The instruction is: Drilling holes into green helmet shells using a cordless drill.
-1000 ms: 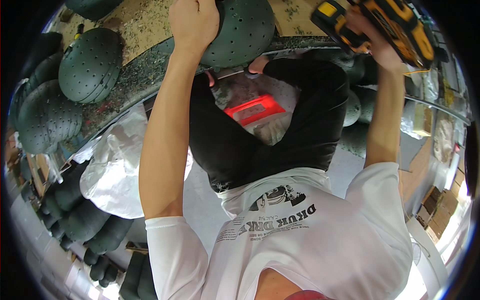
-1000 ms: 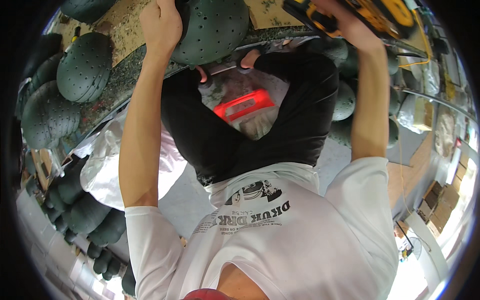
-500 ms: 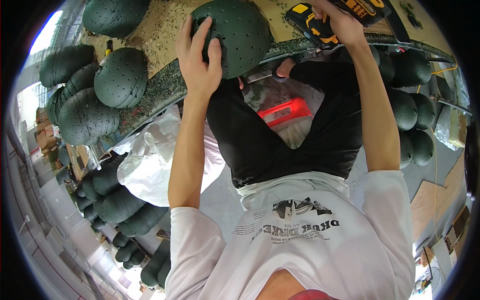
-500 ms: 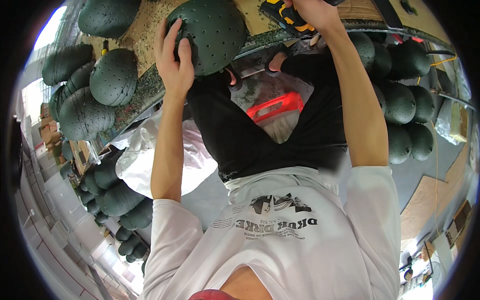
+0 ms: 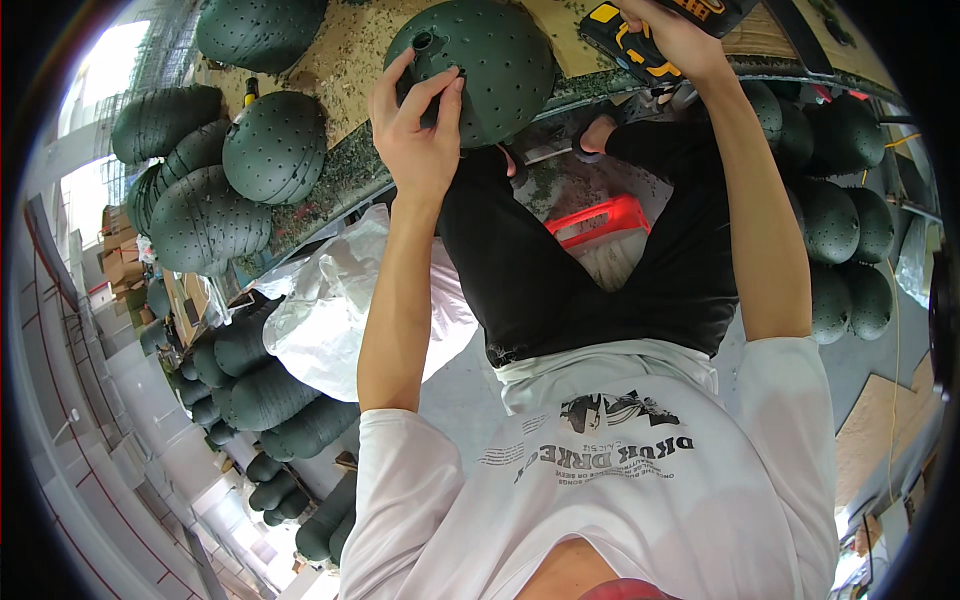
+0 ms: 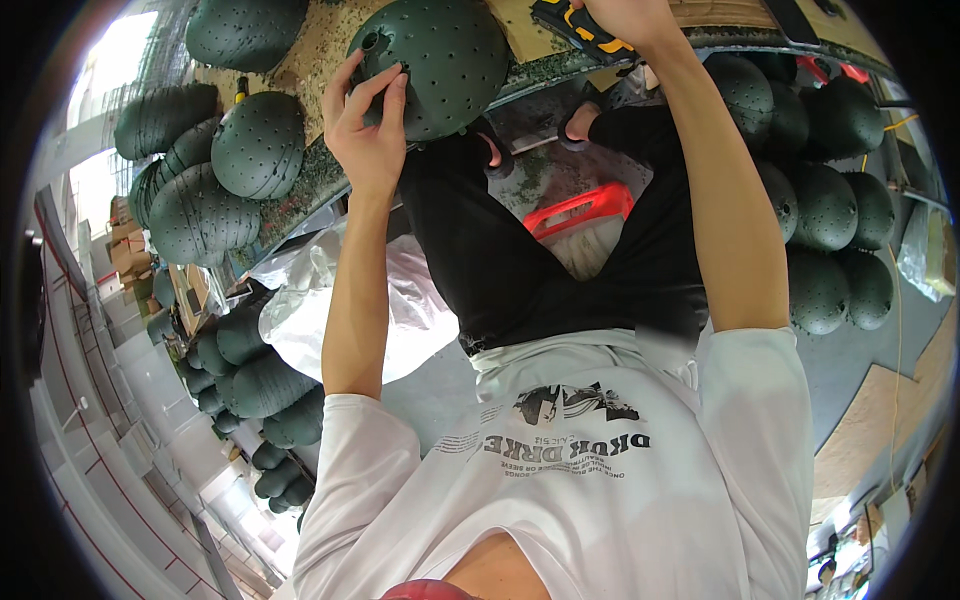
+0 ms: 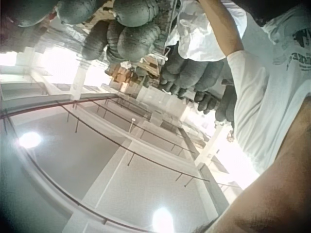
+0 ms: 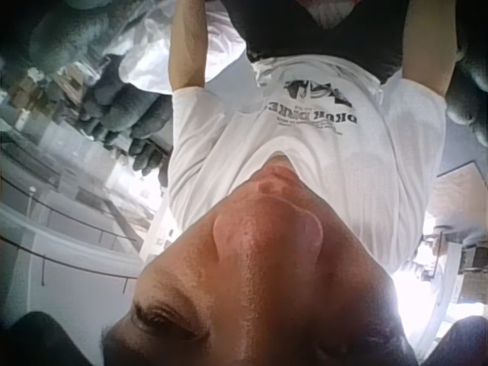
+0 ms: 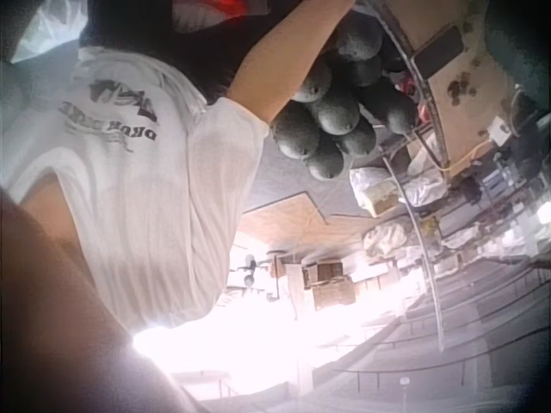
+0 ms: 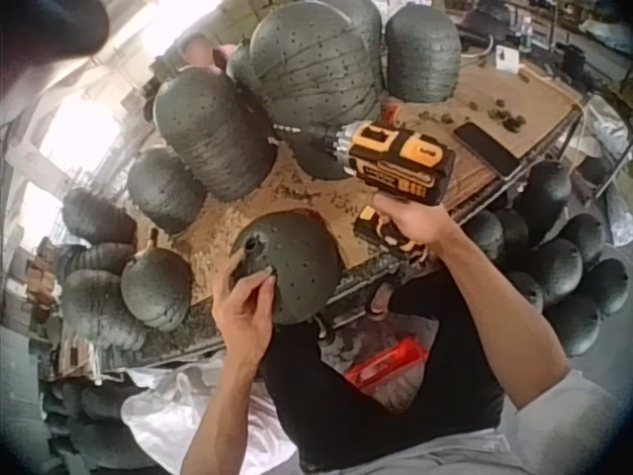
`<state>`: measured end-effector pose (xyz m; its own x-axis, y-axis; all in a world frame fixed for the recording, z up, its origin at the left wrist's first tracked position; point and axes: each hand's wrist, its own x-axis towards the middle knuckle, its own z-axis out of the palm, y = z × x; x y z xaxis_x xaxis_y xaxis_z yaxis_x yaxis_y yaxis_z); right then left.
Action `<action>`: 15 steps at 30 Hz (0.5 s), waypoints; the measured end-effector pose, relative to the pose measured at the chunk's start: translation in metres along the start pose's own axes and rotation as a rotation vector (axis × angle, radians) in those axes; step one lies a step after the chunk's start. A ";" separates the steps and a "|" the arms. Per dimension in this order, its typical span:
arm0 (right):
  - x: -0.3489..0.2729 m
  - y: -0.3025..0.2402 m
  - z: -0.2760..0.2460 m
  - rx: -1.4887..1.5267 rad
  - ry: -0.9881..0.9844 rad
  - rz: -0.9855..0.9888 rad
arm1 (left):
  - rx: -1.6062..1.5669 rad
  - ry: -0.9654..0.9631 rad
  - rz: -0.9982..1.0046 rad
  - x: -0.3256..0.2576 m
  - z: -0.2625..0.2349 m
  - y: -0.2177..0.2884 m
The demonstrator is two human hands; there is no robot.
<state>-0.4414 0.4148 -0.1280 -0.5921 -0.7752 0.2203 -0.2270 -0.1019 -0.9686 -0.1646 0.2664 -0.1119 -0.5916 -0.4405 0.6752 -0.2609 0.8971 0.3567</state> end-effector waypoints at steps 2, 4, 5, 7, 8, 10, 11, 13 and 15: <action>0.000 -0.004 0.002 -0.006 0.014 -0.018 | -0.026 0.004 -0.030 0.001 -0.002 0.001; 0.000 -0.007 0.001 0.003 0.007 -0.013 | -0.043 -0.020 -0.053 0.005 -0.004 0.002; 0.001 -0.008 0.000 0.011 0.002 -0.010 | -0.042 -0.020 -0.053 0.008 -0.005 0.005; 0.002 -0.002 -0.002 0.015 -0.001 -0.042 | -0.080 -0.055 -0.118 0.013 -0.005 0.011; 0.002 -0.003 -0.001 0.020 -0.005 -0.074 | -0.078 -0.054 -0.118 0.012 -0.004 0.011; 0.003 -0.005 0.001 0.027 -0.007 -0.072 | -0.002 -0.037 -0.050 0.011 -0.001 0.009; 0.002 -0.006 0.001 0.032 -0.008 -0.067 | -0.004 -0.038 -0.051 0.010 0.000 0.008; 0.004 -0.003 0.000 0.008 -0.011 -0.090 | 0.031 -0.024 0.006 0.008 0.001 0.004; 0.003 -0.003 0.000 -0.014 -0.016 -0.113 | 0.008 -0.015 -0.002 0.008 0.002 0.005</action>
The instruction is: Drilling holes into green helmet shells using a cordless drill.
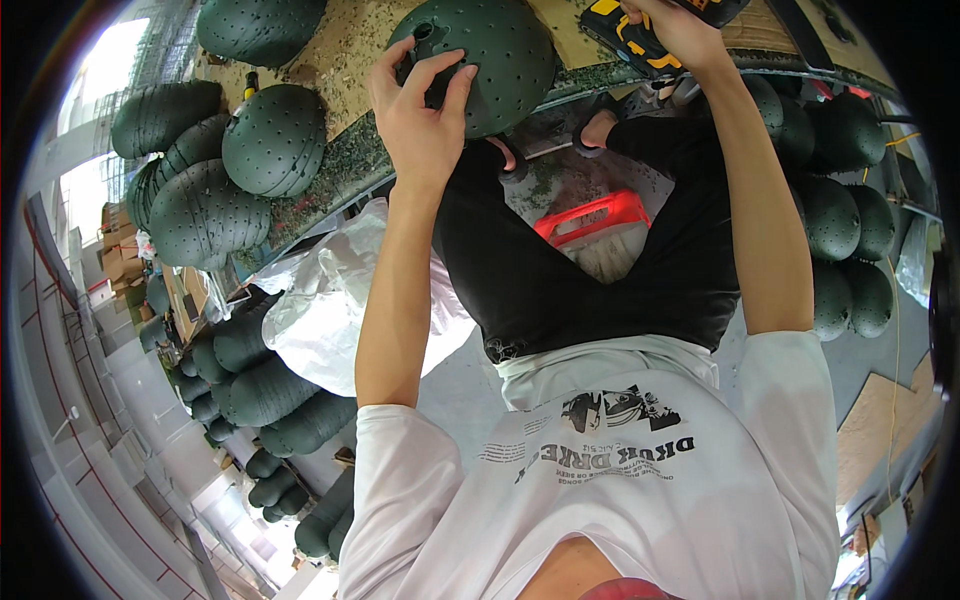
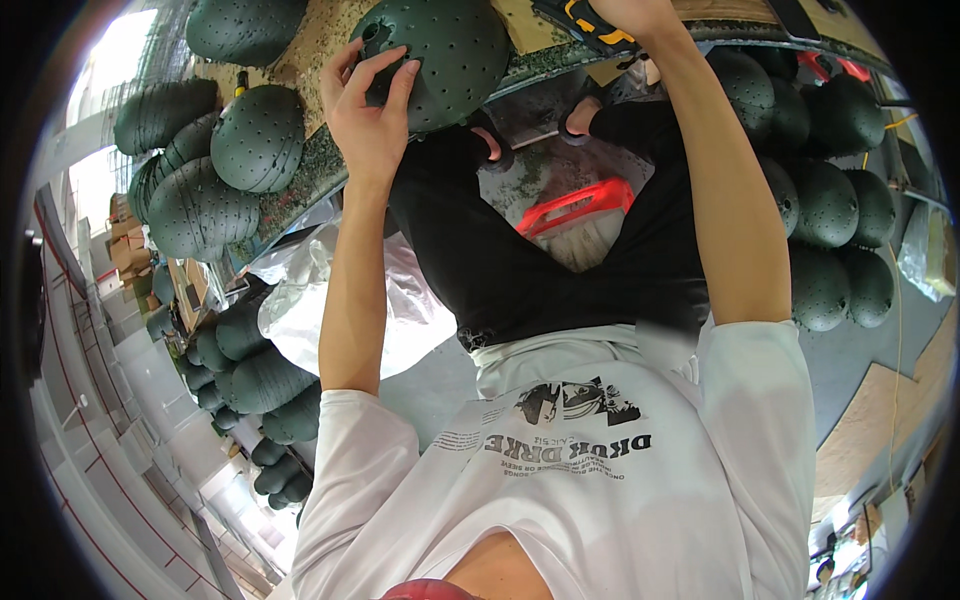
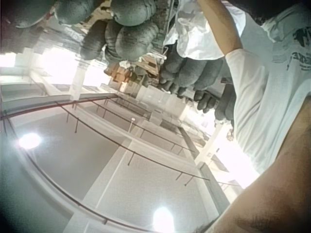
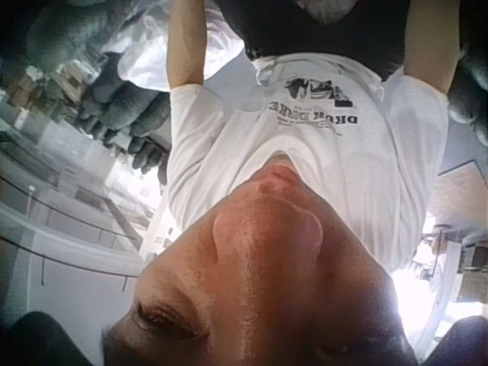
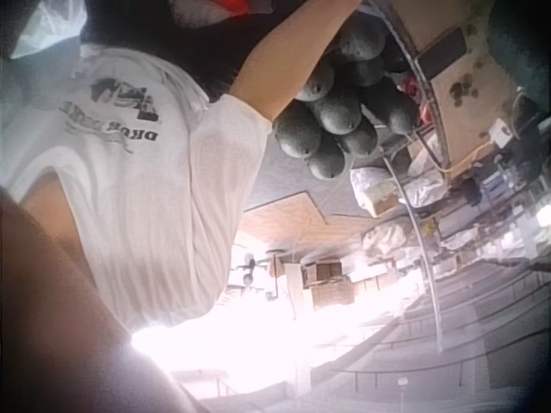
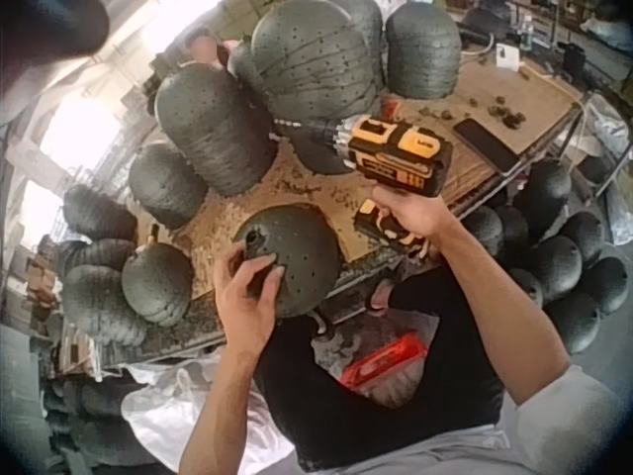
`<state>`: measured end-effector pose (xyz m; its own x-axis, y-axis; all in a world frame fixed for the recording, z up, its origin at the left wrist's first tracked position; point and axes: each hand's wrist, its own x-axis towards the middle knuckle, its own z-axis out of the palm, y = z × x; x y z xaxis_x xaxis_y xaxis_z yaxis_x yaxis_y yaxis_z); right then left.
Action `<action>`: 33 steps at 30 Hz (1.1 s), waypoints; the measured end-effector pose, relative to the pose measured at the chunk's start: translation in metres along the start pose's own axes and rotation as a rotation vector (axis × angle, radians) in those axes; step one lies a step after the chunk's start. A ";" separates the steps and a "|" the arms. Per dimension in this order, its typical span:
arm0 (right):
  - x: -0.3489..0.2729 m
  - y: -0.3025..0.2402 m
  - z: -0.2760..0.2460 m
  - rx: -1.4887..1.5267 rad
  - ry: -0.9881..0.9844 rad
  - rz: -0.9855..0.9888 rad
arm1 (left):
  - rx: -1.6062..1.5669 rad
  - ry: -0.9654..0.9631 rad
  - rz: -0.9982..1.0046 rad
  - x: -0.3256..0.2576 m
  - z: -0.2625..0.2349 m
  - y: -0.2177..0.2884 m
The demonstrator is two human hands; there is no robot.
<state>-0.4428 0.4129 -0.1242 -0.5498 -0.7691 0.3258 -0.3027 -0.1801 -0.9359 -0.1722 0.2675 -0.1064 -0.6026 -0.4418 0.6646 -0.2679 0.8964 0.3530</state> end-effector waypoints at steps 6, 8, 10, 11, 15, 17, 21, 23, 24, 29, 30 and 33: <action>-0.002 -0.004 0.002 0.055 0.054 0.031 | -0.054 0.053 -0.007 -0.004 0.006 -0.002; -0.001 0.001 -0.002 -0.026 0.009 0.095 | -0.052 0.070 -0.001 -0.006 0.008 -0.001; -0.001 0.004 -0.002 -0.008 0.020 0.089 | -0.036 0.087 0.011 -0.007 0.010 -0.001; -0.002 0.006 -0.002 0.010 0.031 0.083 | -0.037 0.087 0.009 -0.007 0.010 -0.001; 0.000 0.007 -0.001 0.027 -0.012 0.006 | -0.066 0.089 -0.022 -0.009 0.010 0.000; -0.002 0.004 0.001 0.084 0.004 0.105 | -0.082 0.087 -0.051 -0.010 0.008 0.001; -0.002 0.005 -0.004 0.017 0.000 0.153 | -0.033 0.061 -0.050 -0.007 0.007 0.001; 0.000 0.005 -0.008 0.048 -0.094 0.053 | -0.015 0.048 -0.045 -0.006 0.007 0.003; 0.000 0.004 -0.006 0.051 -0.099 0.054 | 0.009 0.042 -0.035 -0.006 0.006 0.004; 0.001 0.005 -0.010 0.033 -0.135 0.008 | 0.042 0.038 -0.019 -0.006 0.005 0.008; 0.001 0.003 -0.008 0.033 -0.137 0.009 | 0.067 0.030 0.017 -0.005 0.005 0.009; -0.002 -0.009 0.002 0.122 -0.079 -0.012 | 0.101 0.056 0.059 -0.009 0.008 0.006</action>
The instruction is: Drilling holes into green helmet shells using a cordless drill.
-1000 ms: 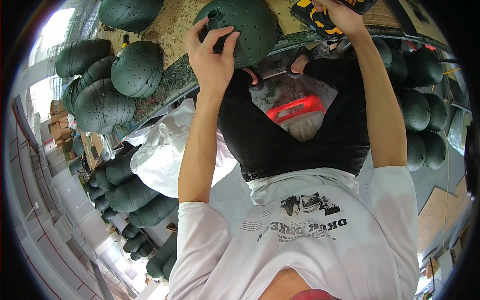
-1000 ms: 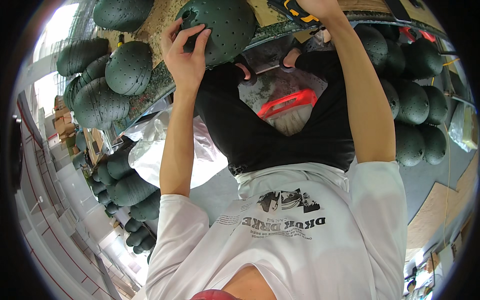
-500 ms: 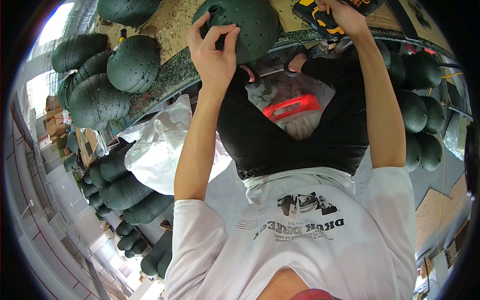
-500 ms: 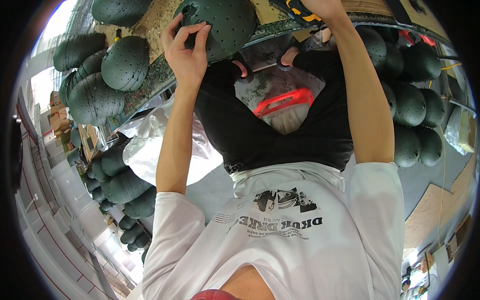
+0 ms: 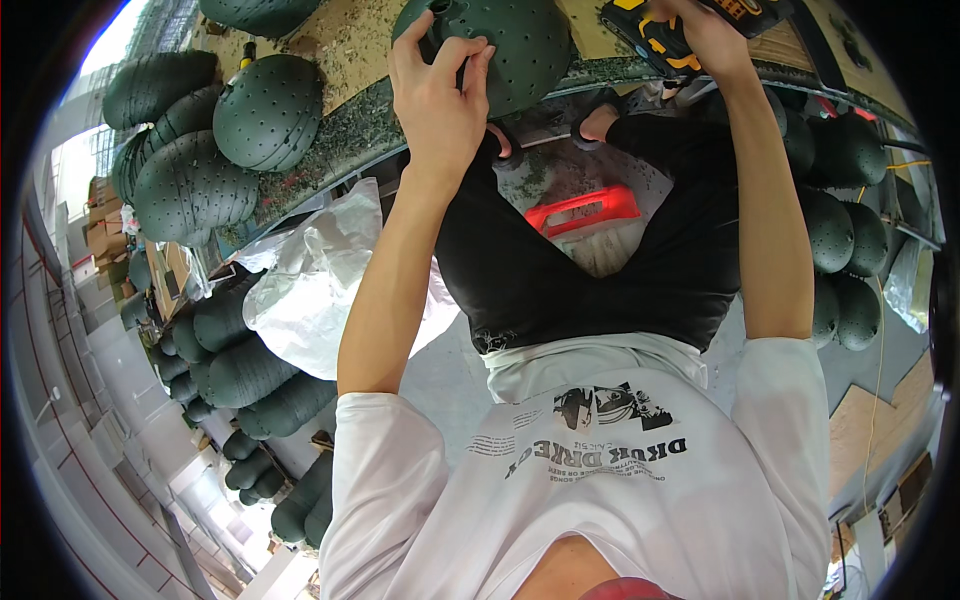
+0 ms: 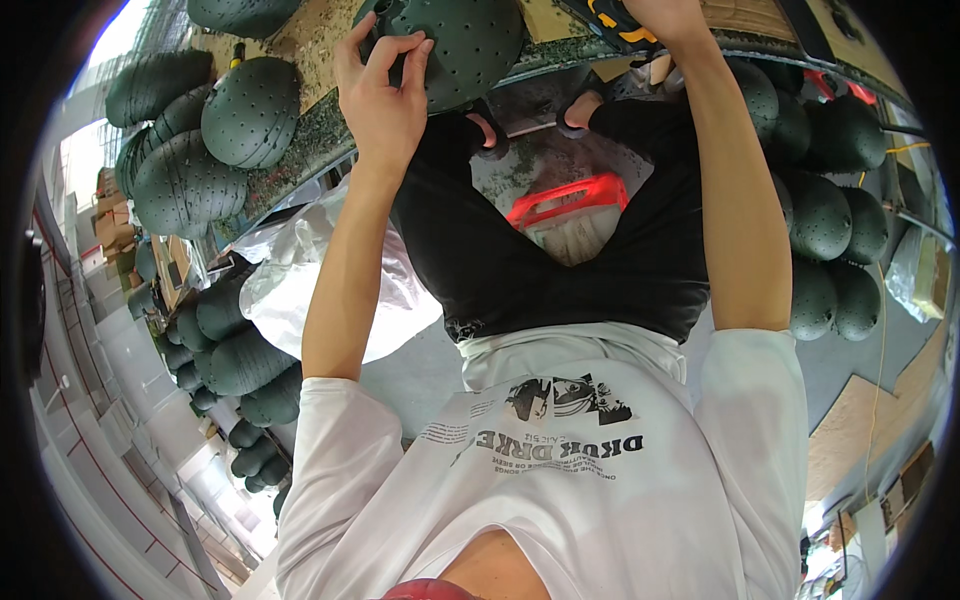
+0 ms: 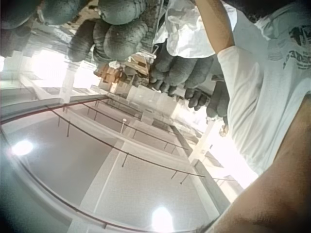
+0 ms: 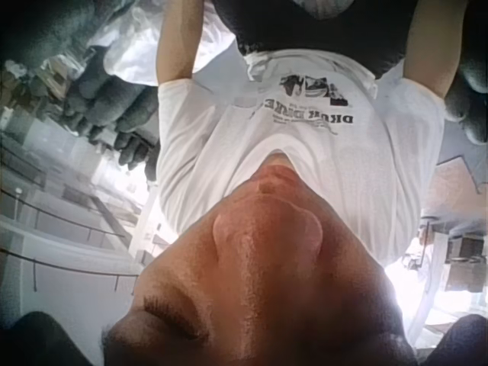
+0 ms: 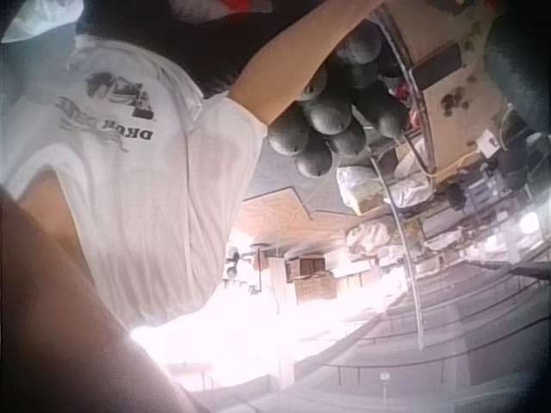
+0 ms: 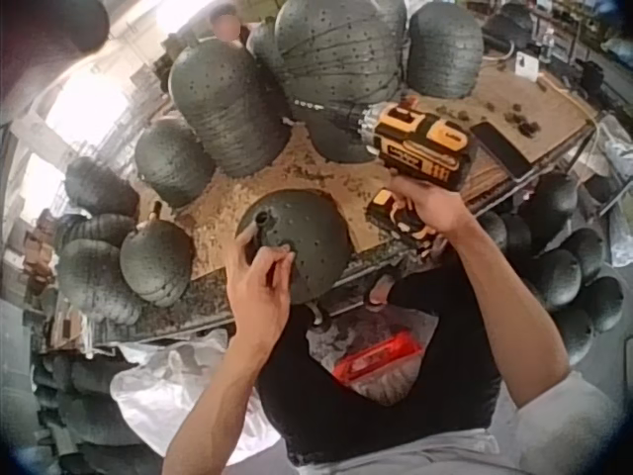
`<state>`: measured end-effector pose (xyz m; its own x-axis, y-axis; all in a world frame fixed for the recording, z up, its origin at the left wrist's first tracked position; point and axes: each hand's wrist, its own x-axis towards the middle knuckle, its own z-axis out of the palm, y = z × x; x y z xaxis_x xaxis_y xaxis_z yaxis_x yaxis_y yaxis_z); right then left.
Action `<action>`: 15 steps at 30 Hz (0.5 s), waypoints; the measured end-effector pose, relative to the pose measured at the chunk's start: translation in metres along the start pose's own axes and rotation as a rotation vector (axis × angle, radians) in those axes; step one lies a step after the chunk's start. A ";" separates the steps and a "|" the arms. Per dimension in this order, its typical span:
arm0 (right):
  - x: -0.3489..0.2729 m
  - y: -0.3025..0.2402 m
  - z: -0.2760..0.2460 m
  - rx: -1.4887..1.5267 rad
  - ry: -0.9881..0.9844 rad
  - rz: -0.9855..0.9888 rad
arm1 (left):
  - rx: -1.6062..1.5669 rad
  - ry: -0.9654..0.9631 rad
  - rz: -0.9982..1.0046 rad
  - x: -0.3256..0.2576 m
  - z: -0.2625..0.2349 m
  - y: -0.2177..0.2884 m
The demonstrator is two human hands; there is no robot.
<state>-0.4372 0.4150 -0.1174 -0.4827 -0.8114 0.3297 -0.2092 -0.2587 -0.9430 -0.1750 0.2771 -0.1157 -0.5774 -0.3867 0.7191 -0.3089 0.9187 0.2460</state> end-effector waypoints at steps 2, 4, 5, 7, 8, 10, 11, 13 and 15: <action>-0.002 -0.005 0.004 0.047 0.080 0.149 | 0.007 0.035 0.005 -0.003 0.002 -0.002; 0.000 0.010 -0.006 -0.035 0.048 0.115 | 0.013 0.030 0.013 -0.003 0.002 -0.002; 0.001 0.013 -0.008 -0.110 0.010 0.079 | 0.015 0.030 0.011 -0.003 0.002 -0.003; 0.001 0.016 -0.016 -0.133 -0.020 0.056 | 0.022 0.036 0.050 -0.001 0.003 -0.004; 0.002 0.012 -0.014 -0.154 -0.049 0.033 | 0.026 0.036 0.048 -0.001 0.003 -0.004; 0.001 0.005 -0.007 -0.089 -0.015 0.073 | 0.026 0.035 0.041 -0.002 0.004 -0.004; -0.001 0.000 -0.003 -0.030 0.026 0.113 | 0.026 0.035 0.040 -0.003 0.003 -0.004; -0.002 -0.003 -0.001 -0.043 0.042 0.140 | 0.022 0.043 0.028 -0.004 0.002 -0.004; -0.002 -0.003 -0.001 -0.060 0.062 0.170 | 0.015 0.046 0.031 -0.004 0.004 -0.005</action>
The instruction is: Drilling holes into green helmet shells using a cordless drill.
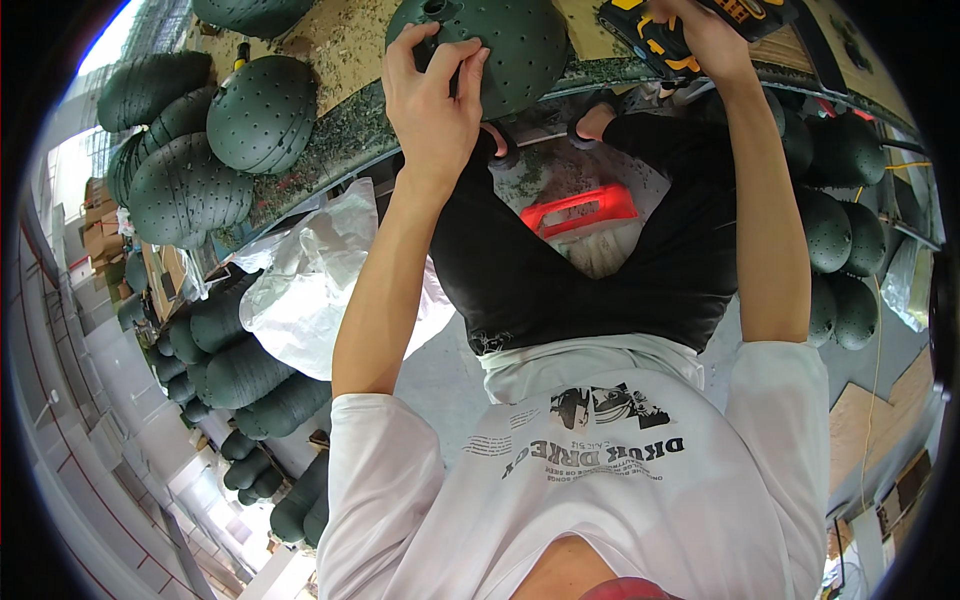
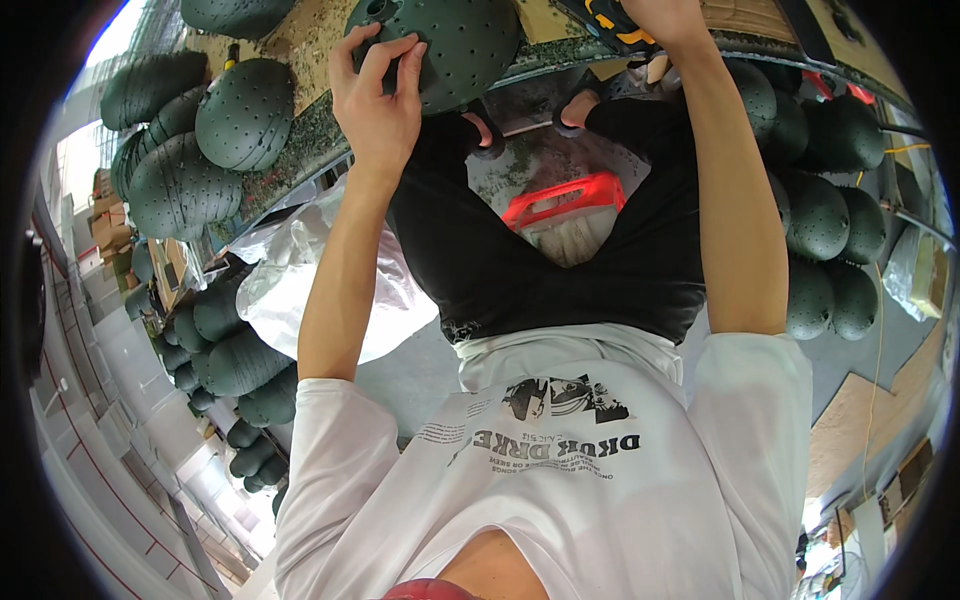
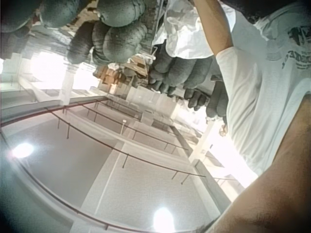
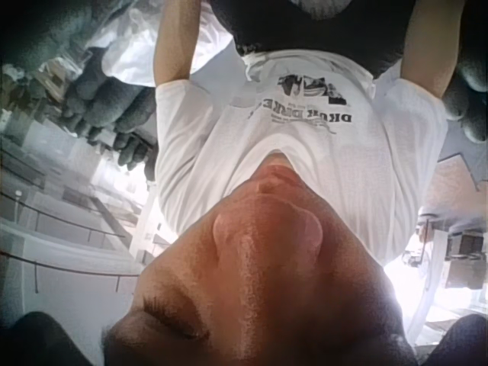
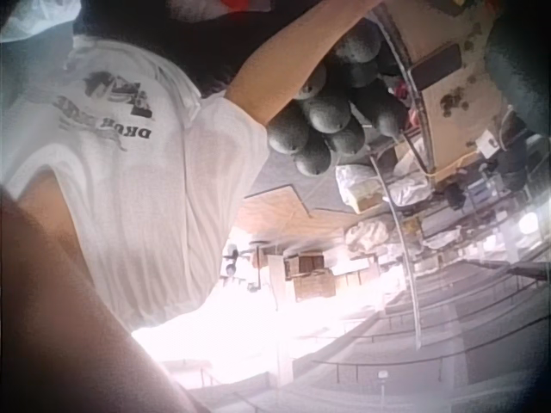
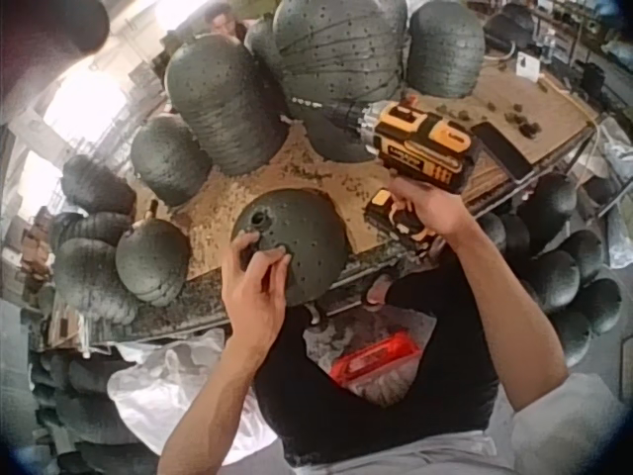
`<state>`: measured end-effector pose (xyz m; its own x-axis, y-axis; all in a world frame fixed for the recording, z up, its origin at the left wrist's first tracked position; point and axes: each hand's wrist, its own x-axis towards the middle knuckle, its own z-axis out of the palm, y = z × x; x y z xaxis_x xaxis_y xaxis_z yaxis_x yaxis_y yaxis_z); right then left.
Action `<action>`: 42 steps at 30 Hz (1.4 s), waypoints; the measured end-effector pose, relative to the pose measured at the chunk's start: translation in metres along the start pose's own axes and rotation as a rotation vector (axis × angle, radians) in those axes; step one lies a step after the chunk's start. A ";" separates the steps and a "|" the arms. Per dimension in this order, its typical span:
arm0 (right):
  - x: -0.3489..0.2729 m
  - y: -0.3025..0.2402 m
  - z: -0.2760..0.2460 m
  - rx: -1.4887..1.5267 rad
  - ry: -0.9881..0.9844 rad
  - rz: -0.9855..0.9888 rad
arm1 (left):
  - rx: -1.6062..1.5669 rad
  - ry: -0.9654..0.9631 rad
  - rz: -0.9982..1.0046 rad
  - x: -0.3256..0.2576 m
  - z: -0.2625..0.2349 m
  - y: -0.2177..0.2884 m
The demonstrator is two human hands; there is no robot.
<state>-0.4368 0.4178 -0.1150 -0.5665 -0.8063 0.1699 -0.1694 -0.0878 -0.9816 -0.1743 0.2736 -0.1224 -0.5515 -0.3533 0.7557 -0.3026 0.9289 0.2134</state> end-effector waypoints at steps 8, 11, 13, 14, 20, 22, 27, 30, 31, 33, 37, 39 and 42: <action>0.001 0.005 0.000 0.116 -0.061 -0.099 | 0.018 -0.012 0.009 0.003 -0.001 -0.001; 0.004 0.008 -0.002 0.061 -0.081 -0.101 | 0.013 -0.011 0.016 0.002 -0.001 -0.003; 0.012 0.033 -0.018 -0.157 -0.096 -0.293 | -0.019 0.000 0.025 0.004 0.003 -0.001; 0.014 0.043 -0.023 -0.371 -0.119 -0.483 | -0.022 -0.001 0.025 0.003 0.004 -0.001; 0.005 0.009 -0.005 0.026 -0.109 -0.230 | -0.095 -0.034 -0.020 0.000 -0.006 -0.005; 0.001 0.004 0.000 0.066 -0.053 -0.194 | -0.123 -0.115 -0.026 -0.001 -0.010 -0.002; 0.000 -0.004 0.002 0.110 0.001 -0.087 | -0.177 -0.100 -0.074 -0.005 -0.010 -0.001; 0.018 0.036 -0.027 -0.046 -0.114 -0.360 | -0.113 -0.086 -0.054 0.010 -0.016 0.019; 0.021 0.046 -0.035 -0.202 -0.181 -0.638 | -0.054 -0.107 -0.033 0.016 -0.020 0.026; 0.018 0.045 -0.027 -0.028 -0.169 -0.352 | -0.067 -0.096 -0.070 0.013 -0.021 0.021; 0.018 0.040 -0.025 0.003 -0.137 -0.342 | -0.061 -0.019 -0.004 0.010 -0.017 0.010; 0.018 0.037 -0.024 -0.394 -0.145 -0.675 | -0.075 0.007 -0.015 0.009 -0.014 0.004; 0.011 0.023 -0.016 -0.088 -0.135 -0.389 | -0.097 0.049 -0.016 0.007 -0.006 -0.001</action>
<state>-0.4601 0.4162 -0.1338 -0.3367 -0.7929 0.5079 -0.4214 -0.3555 -0.8343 -0.1729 0.2709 -0.1137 -0.5079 -0.3646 0.7804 -0.2327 0.9304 0.2832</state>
